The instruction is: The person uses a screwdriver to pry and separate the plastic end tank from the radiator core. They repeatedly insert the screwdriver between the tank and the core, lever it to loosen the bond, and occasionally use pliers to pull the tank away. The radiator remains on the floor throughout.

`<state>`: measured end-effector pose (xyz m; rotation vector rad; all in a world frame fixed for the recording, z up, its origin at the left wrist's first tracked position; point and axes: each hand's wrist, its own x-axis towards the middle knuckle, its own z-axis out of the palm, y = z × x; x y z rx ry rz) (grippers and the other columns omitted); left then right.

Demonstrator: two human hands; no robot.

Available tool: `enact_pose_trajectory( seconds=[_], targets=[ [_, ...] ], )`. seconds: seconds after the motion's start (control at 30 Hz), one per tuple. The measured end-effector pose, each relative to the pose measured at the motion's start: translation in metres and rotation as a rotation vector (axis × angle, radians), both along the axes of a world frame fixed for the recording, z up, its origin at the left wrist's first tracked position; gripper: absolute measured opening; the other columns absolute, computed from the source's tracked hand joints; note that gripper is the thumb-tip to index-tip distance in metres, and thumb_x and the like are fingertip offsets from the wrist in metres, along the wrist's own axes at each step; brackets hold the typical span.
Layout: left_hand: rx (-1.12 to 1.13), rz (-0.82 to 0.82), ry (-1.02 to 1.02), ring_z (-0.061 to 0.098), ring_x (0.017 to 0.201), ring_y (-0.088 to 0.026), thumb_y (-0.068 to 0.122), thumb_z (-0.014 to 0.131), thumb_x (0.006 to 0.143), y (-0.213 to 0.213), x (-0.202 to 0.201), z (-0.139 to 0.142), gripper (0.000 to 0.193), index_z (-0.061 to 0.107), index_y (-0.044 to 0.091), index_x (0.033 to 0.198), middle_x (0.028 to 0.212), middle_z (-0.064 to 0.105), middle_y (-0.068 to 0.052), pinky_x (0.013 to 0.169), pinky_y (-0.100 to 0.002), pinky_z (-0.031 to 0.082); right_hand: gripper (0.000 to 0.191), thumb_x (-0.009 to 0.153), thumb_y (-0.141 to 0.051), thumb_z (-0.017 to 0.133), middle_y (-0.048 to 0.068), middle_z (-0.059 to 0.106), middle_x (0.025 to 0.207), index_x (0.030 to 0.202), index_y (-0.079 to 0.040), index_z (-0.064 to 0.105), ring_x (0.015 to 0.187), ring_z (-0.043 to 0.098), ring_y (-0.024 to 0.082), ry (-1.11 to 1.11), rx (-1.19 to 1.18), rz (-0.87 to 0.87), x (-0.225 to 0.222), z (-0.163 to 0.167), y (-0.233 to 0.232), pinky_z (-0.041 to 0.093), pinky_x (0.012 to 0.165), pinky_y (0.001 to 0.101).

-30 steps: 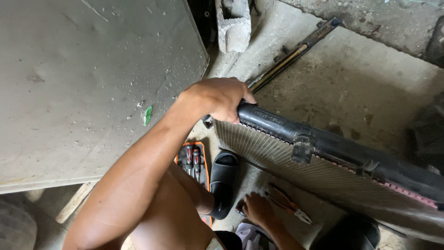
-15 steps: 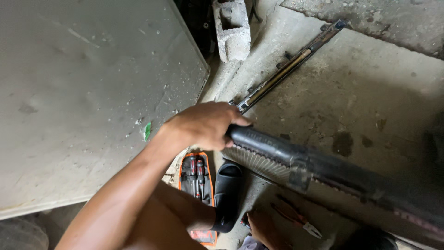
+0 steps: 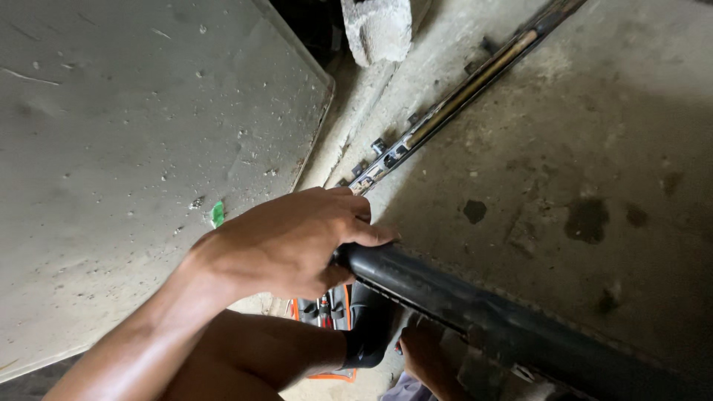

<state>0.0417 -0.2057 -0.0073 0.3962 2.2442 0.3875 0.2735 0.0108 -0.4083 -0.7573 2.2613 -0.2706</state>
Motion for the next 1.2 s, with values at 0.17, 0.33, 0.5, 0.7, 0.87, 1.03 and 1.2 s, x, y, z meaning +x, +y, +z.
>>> enact_pose_trajectory(
  seconds=[0.17,0.33,0.5,0.7,0.87,1.03,1.2],
  targets=[
    [-0.015,-0.009,-0.045,0.06,0.113,-0.021,0.018,0.069,0.088,-0.008,0.005,-0.01,0.059,0.058,0.029,0.145,0.121,0.061,-0.005,0.102,-0.036,0.051,0.026,0.08,-0.012,0.068,0.021,0.071,0.099,0.104,-0.002,0.066,0.094,0.07,0.038,-0.016,0.025,-0.012,0.003,-0.002,-0.004,0.057,0.084,0.0497],
    [0.13,-0.129,0.212,0.049,0.138,-0.033,0.021,0.075,0.085,-0.018,0.014,-0.025,0.058,0.064,0.025,0.141,0.147,0.055,-0.021,0.11,-0.048,0.04,0.027,0.08,-0.013,0.067,0.021,0.071,0.1,0.105,-0.001,0.066,0.095,0.07,0.038,-0.022,0.034,-0.014,0.002,0.002,-0.011,0.057,0.084,0.0497],
    [0.114,-0.137,0.188,0.042,0.144,-0.034,0.021,0.074,0.086,-0.02,0.016,-0.027,0.056,0.064,0.024,0.141,0.151,0.05,-0.021,0.115,-0.051,0.033,0.028,0.08,-0.014,0.067,0.022,0.071,0.101,0.105,-0.001,0.066,0.095,0.071,0.038,-0.022,0.044,-0.011,-0.004,0.004,-0.011,0.057,0.085,0.0497],
    [-0.121,0.123,-0.166,0.062,0.106,-0.018,0.023,0.067,0.09,0.001,0.005,0.0,0.058,0.056,0.037,0.144,0.112,0.064,0.0,0.097,-0.031,0.051,0.029,0.08,-0.015,0.066,0.022,0.071,0.102,0.105,-0.001,0.067,0.096,0.071,0.038,-0.024,0.055,-0.01,-0.011,0.017,-0.012,0.058,0.085,0.0498],
    [-0.111,0.102,-0.055,0.063,0.089,-0.018,0.012,0.076,0.083,0.014,-0.002,0.015,0.063,0.062,0.035,0.14,0.098,0.063,0.004,0.082,-0.035,0.055,0.03,0.08,-0.016,0.066,0.022,0.072,0.102,0.106,0.0,0.067,0.097,0.071,0.038,-0.056,0.078,-0.014,-0.027,0.055,-0.017,0.058,0.086,0.0498],
    [-0.092,0.068,0.115,0.065,0.09,-0.019,0.011,0.079,0.079,0.016,0.002,0.022,0.06,0.066,0.033,0.133,0.096,0.067,0.0,0.081,-0.037,0.053,0.031,0.08,-0.017,0.066,0.022,0.072,0.103,0.106,0.0,0.067,0.097,0.072,0.038,-0.254,0.109,0.009,-0.054,0.109,-0.005,0.058,0.086,0.0498],
    [-0.158,0.126,0.119,0.071,0.089,-0.019,0.005,0.071,0.082,0.026,0.002,0.026,0.051,0.071,0.031,0.126,0.094,0.074,-0.001,0.08,-0.039,0.056,0.032,0.087,-0.02,0.06,0.025,0.07,0.106,0.11,0.001,0.066,0.099,0.069,0.038,-0.34,0.117,-0.064,-0.077,0.171,0.007,0.055,0.09,0.0522]
  ],
)
